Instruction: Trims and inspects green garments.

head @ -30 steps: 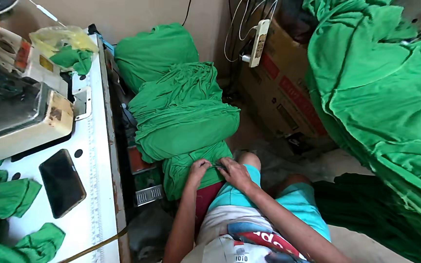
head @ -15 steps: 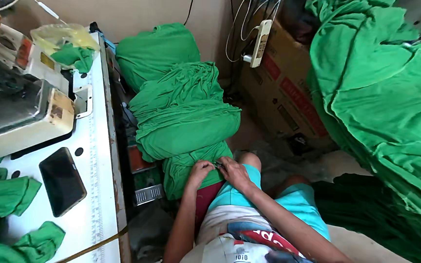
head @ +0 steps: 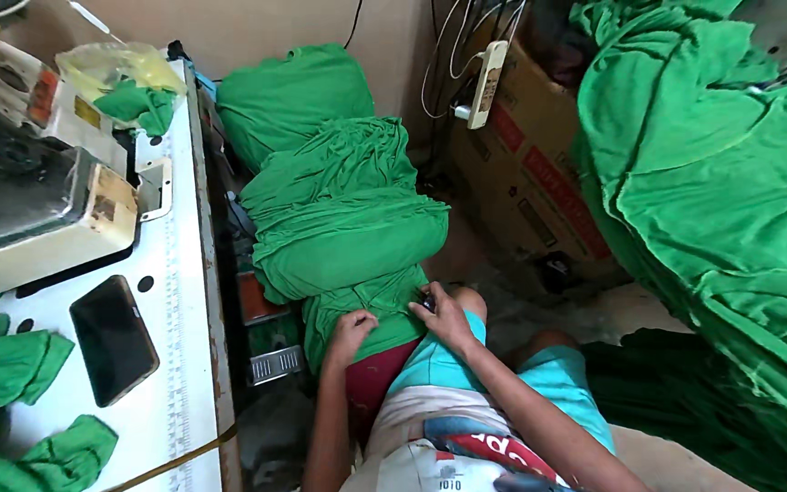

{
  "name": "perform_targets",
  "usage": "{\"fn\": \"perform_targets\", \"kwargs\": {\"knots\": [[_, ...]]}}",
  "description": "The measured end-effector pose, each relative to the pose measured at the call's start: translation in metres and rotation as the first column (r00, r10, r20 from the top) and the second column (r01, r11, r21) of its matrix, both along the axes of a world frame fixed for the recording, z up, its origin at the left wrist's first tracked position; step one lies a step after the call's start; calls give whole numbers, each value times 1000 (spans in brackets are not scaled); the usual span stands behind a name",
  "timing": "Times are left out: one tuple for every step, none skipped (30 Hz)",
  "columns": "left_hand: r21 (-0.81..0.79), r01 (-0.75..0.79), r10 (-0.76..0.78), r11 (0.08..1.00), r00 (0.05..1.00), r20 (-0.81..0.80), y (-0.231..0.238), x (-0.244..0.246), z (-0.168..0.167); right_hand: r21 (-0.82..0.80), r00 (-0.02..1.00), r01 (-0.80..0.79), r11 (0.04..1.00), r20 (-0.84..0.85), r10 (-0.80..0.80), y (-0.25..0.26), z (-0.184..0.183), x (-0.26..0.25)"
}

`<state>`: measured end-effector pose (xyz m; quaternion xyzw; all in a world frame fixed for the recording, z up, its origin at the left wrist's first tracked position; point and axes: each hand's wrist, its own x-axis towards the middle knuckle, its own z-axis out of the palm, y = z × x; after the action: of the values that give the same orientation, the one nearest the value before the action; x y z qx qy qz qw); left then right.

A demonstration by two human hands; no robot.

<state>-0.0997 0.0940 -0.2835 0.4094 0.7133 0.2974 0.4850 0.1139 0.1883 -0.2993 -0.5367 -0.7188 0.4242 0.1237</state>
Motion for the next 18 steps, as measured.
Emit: {"fn": "perform_targets", "kwargs": {"knots": [[-43,-40,37,998,997,-70,-8,-8,4,-30,999,-21,999,28,21,1,3,0],[-73,-76,63,994,984,-165,-14,-14,7,-61,992,-75,995,95,81,1,7,-1],[-100,-109,82,989,966,-245,-19,-19,11,-101,968,-151,983,185,168,1,13,-3],[-117,-150,112,982,953,-282,-22,-20,14,-131,931,-221,967,268,249,1,16,-7],[-112,-193,157,975,950,-269,-23,-19,16,-137,899,-264,955,325,295,0,17,-11],[-100,-236,212,967,956,-201,-22,-15,17,-127,885,-278,952,352,305,-2,17,-14],[-98,-282,275,954,958,-77,-20,-6,18,-108,891,-271,957,347,291,-2,17,-15],[-128,-305,316,944,945,80,-16,4,19,-76,912,-255,964,313,266,-3,18,-14],[-176,-283,320,943,916,241,-11,15,19,-32,936,-235,972,262,235,-3,16,-11],[-216,-217,287,952,879,380,-6,25,17,15,955,-213,977,215,204,-3,14,-7],[-236,-147,246,961,845,476,1,34,14,60,968,-191,980,175,178,-4,11,-4],[-246,-106,226,963,816,533,8,43,9,99,977,-174,980,143,160,-5,9,-2],[-250,-107,235,962,791,565,16,51,4,129,982,-165,978,114,151,-7,7,0],[-246,-147,267,958,773,576,23,57,0,169,985,-161,972,84,149,-9,5,1],[-229,-216,311,949,759,572,29,62,-4,209,986,-163,964,57,154,-11,3,3],[-187,-304,356,934,750,557,35,64,-10,225,984,-179,958,56,170,-12,2,3],[-144,-375,389,916,741,548,39,63,-14,213,978,-205,955,72,194,-11,2,4],[-123,-434,427,892,723,542,42,62,-17,176,970,-236,956,99,222,-10,3,4]]}}
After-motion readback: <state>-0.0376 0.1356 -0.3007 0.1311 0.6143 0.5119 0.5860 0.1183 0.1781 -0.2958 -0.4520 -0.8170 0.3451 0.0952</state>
